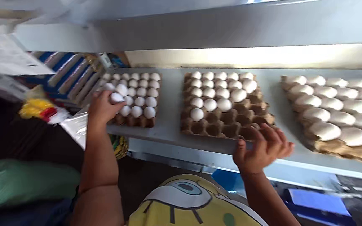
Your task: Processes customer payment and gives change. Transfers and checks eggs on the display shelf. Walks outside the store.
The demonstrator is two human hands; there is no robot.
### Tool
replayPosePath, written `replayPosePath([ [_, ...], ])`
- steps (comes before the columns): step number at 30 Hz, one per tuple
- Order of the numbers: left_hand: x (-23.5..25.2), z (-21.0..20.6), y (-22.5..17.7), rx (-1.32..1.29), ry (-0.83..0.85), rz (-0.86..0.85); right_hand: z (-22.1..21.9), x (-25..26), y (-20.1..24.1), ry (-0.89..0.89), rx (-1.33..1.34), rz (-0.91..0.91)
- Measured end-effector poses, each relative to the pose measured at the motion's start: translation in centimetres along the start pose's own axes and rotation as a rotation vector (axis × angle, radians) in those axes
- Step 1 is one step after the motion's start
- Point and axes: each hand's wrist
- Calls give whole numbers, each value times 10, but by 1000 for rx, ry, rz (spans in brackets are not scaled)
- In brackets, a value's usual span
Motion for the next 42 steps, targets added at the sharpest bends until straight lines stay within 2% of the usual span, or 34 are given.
replayPosePath([
  [3, 9, -4, 11, 28, 54, 11, 5, 11, 5, 45, 81, -28],
  [6, 12, -1, 12, -2, 70, 24, 4, 46, 23, 152, 336, -45],
  [9, 14, 1, 18, -51, 76, 8, -9, 100, 71, 447, 540, 6],
  [11, 16, 4, 26, -142, 74, 12, -33, 137, 114, 676, 619, 73],
  [14, 22, 2, 44, -488, -38, 27, -96, 179, 181, 984, 775, 94],
  [16, 27, -2, 49, -904, -118, 57, -144, 192, 226, 1080, 845, 67],
  [19, 33, 4, 41, -1519, -113, 255, -208, 192, 282, 1136, 775, 51],
  [21, 36, 10, 36, -1740, -107, 374, -226, 191, 310, 1182, 667, 63],
  [23, 38, 11, 36, -1834, -117, 455, -212, 199, 331, 1318, 550, 40],
  [24, 39, 12, 38, -1849, -125, 475, -216, 197, 335, 1326, 524, 55],
  [26, 40, 10, 46, -1869, -135, 441, -248, 178, 333, 1211, 529, 159],
  [28, 39, 10, 48, -1859, -137, 381, -262, 172, 329, 1162, 570, 201],
  [32, 32, 9, 25, -1771, -119, 309, -250, 190, 306, 1113, 746, 132],
  [35, 23, 4, -6, -1748, -21, 214, -204, 224, 260, 1060, 764, 169],
  [38, 7, -2, -52, -1662, 153, 149, -133, 251, 183, 1057, 672, 152],
  [42, -13, -19, -119, -1488, 386, 63, -67, 259, 63, 1123, 454, -87],
])
Point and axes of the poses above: each hand's wrist, its own x-axis towards the middle knuckle, its own z-axis out of the back of the hand, y = z × x, and after that the axes turned 8 degrees about x, right-handed
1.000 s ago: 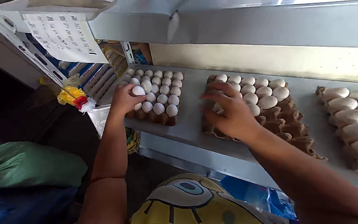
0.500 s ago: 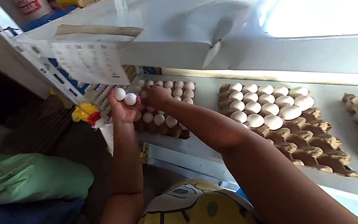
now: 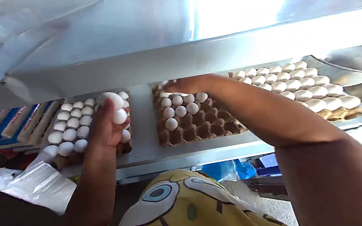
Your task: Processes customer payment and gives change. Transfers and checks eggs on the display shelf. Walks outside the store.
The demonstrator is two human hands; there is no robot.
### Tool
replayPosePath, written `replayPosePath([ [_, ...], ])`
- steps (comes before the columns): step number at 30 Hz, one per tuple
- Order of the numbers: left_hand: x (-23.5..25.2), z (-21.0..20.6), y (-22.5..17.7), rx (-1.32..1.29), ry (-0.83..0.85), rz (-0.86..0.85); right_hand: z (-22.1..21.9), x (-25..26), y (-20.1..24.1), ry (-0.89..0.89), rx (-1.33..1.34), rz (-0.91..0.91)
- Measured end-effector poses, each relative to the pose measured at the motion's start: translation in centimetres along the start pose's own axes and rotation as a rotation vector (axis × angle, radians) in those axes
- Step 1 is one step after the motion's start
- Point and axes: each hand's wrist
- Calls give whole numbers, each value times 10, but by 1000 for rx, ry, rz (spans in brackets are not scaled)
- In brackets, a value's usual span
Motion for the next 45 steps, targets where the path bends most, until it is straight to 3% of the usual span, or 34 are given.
replayPosePath([
  [3, 2, -54, 13, 215, 126, 39, 32, -46, -64, -70, -20, -224],
  [7, 23, -120, 35, 597, 356, -47, 35, -85, -118, -78, -74, -394],
  [13, 52, -188, 60, 1330, 599, -368, 15, -107, -135, -16, -82, -421],
  [22, 55, -234, 64, 1835, 748, -376, 14, -105, -149, 47, -40, -401],
  [31, 77, -250, 51, 1887, 1129, -321, 2, -120, -152, -104, 49, -373],
  [35, 88, -252, 42, 1820, 1043, -342, 6, -132, -160, -255, 195, -405],
  [40, 93, -267, 48, 1373, 885, -185, 15, -140, -154, -617, 781, -553],
  [45, 99, -290, 79, 1516, 895, -356, 18, -144, -142, -776, 1164, -613],
])
Point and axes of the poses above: each hand's wrist, its own x-axis towards the middle knuckle, its own z-axis out of the back of the hand, y = z × x, and after that the axes turned 8 degrees about x, right-handed
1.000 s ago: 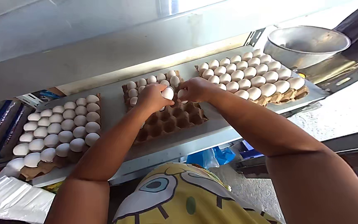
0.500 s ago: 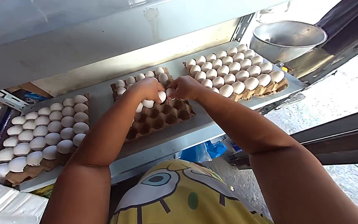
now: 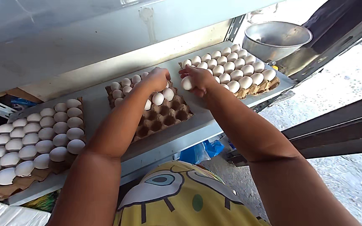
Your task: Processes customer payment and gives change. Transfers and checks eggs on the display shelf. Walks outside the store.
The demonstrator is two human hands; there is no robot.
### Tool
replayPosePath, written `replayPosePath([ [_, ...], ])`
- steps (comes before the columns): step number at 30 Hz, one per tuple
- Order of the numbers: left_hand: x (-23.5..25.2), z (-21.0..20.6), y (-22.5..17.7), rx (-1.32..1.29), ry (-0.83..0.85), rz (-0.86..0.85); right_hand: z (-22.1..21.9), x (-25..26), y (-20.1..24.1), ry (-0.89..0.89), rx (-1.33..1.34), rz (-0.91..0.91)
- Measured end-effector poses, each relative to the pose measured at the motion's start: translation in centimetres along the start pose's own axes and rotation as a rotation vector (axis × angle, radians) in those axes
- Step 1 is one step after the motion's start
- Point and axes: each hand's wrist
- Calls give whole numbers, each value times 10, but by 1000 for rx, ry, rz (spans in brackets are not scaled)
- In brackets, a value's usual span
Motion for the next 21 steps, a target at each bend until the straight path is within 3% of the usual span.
replayPosePath([
  [4, -12, 1, 0, -14, -83, 17, -5, -10, 2, -37, 104, -104],
  [7, -45, 15, 10, -108, -203, 6, -21, -17, -3, 53, 58, -47],
  [10, -91, 26, 25, -143, -261, 32, -51, -26, -17, 267, -306, 157],
  [14, -151, 22, 56, -108, -370, 85, -101, -42, -44, 521, -849, 594],
  [17, -190, 10, 75, -106, -412, 168, -127, -50, -71, 650, -983, 691],
  [21, -224, -16, 87, -138, -401, 248, -137, -48, -98, 666, -1054, 789],
])
Point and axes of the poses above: each hand's wrist, its own x-axis towards the middle knuckle, its own z-axis out of the back of the hand, y = z × x, and after that the axes turned 8 degrees about x, right-handed
